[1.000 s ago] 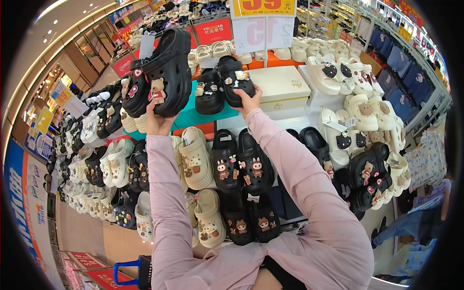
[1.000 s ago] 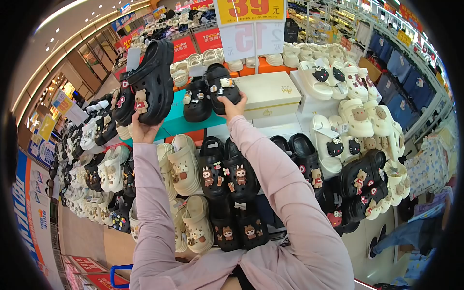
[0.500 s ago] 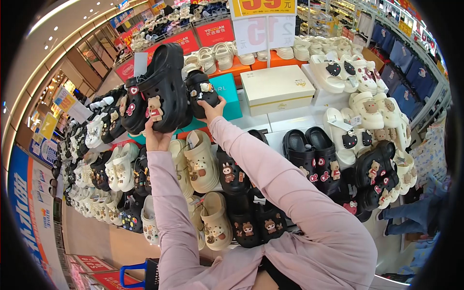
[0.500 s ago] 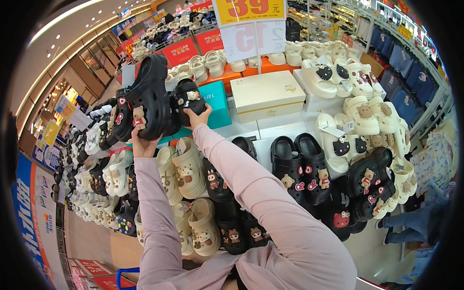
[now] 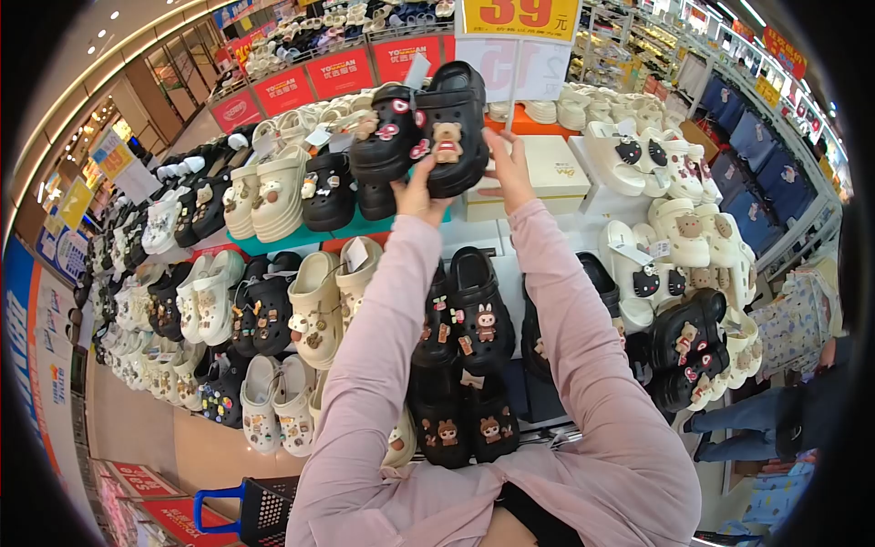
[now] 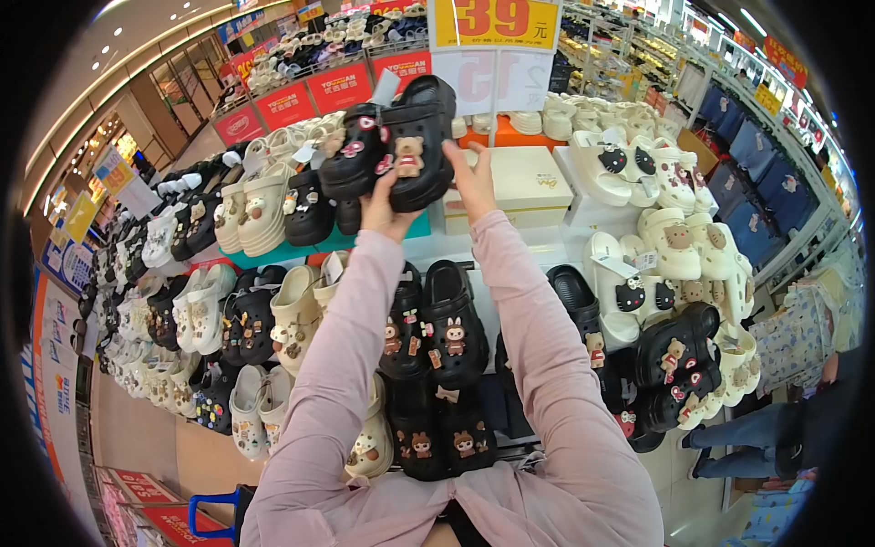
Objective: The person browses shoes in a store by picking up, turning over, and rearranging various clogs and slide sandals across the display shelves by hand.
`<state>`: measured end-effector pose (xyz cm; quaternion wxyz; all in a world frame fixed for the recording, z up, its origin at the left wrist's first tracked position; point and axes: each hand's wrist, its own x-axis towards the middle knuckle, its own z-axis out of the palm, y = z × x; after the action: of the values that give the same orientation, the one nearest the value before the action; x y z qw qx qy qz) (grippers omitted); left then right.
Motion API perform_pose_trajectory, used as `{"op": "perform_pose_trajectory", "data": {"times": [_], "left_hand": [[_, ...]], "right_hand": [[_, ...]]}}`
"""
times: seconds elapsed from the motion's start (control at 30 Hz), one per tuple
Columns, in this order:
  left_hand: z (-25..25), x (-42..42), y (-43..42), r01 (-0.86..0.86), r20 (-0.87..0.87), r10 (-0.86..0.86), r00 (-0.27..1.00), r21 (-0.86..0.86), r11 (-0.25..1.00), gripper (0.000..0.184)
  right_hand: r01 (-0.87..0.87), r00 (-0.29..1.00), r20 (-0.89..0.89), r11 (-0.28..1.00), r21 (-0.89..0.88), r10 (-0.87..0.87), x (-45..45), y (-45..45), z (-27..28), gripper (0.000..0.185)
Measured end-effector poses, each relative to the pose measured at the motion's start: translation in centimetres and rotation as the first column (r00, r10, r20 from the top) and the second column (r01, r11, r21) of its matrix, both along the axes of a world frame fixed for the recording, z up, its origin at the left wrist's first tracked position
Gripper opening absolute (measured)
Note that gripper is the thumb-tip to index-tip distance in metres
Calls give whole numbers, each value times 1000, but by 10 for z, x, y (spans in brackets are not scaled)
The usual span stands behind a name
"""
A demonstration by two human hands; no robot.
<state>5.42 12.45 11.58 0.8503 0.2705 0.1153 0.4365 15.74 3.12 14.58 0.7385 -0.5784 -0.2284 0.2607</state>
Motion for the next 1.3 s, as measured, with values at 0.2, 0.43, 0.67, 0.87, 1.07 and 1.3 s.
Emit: {"op": "perform_pose_trajectory", "data": {"times": [0.2,0.43,0.67,0.87,1.07,1.3], "left_hand": [[-57,83,-24,-64,-47,57,997,-166,984,79],[-62,51,-32,101,-369,-162,915,-180,978,78],[-74,30,23,-22,-384,-63,921,-212,977,77],[-68,12,10,162,-484,-242,841,-200,966,98],[-39,-62,-60,172,-569,106,815,413,894,83],[-83,-64,-123,620,-358,797,487,784,-26,71]], "right_hand": [[-100,990,-105,992,-73,92,53,-18,-44,92],[-186,944,-293,977,-103,149,68,-22,-67,86],[111,959,277,979,-172,-60,111,44,-132,105],[108,876,481,958,-267,35,118,-23,-56,112],[34,653,707,922,-385,271,91,-192,14,78],[83,479,439,458,-885,760,25,-230,-88,69]]}}
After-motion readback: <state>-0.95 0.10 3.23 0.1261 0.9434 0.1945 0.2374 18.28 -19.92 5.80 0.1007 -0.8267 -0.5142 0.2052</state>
